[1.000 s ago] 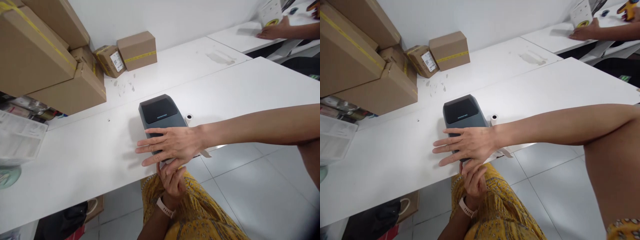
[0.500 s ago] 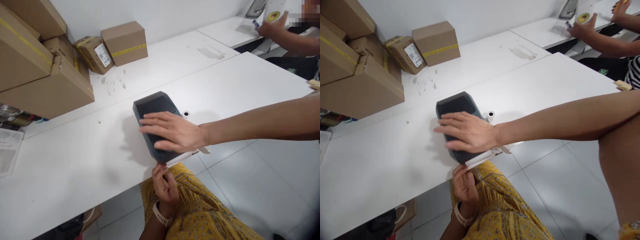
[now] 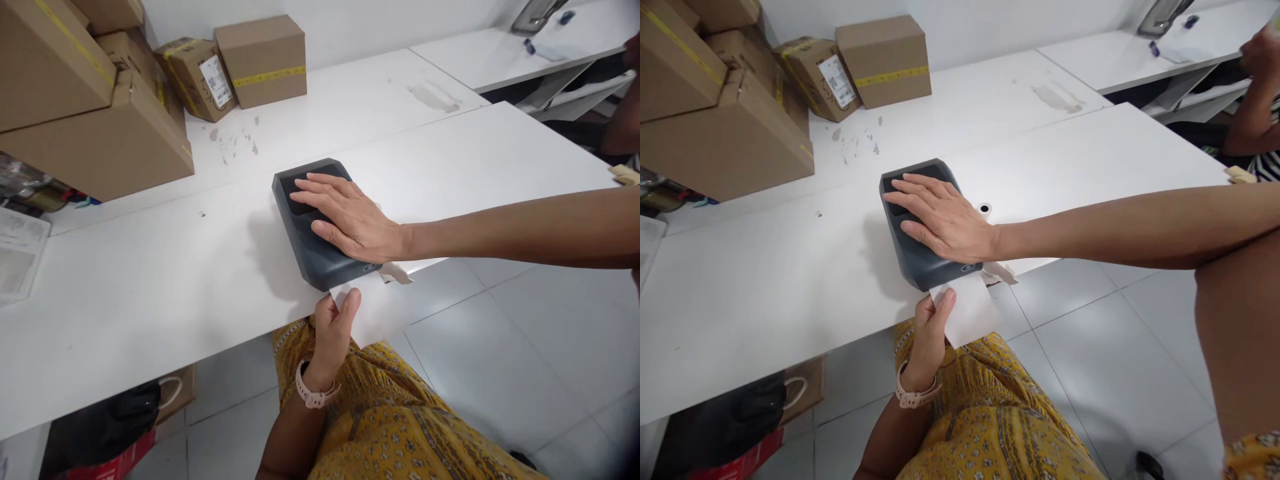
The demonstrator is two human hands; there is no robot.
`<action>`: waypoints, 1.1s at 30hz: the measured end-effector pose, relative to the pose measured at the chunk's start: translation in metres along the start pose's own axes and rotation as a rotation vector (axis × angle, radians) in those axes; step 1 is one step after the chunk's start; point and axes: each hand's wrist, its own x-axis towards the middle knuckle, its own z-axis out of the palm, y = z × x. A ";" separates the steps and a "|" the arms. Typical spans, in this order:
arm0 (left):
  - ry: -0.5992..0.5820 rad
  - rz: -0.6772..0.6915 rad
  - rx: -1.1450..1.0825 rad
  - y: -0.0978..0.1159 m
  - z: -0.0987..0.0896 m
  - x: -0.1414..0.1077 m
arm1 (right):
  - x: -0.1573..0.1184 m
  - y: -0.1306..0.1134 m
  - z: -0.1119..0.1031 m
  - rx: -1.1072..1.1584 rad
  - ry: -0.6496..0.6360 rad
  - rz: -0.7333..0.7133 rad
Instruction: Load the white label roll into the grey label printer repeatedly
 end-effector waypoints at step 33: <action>0.311 0.529 -0.100 -0.023 -0.025 0.060 | -0.037 -0.015 -0.002 0.904 0.243 0.792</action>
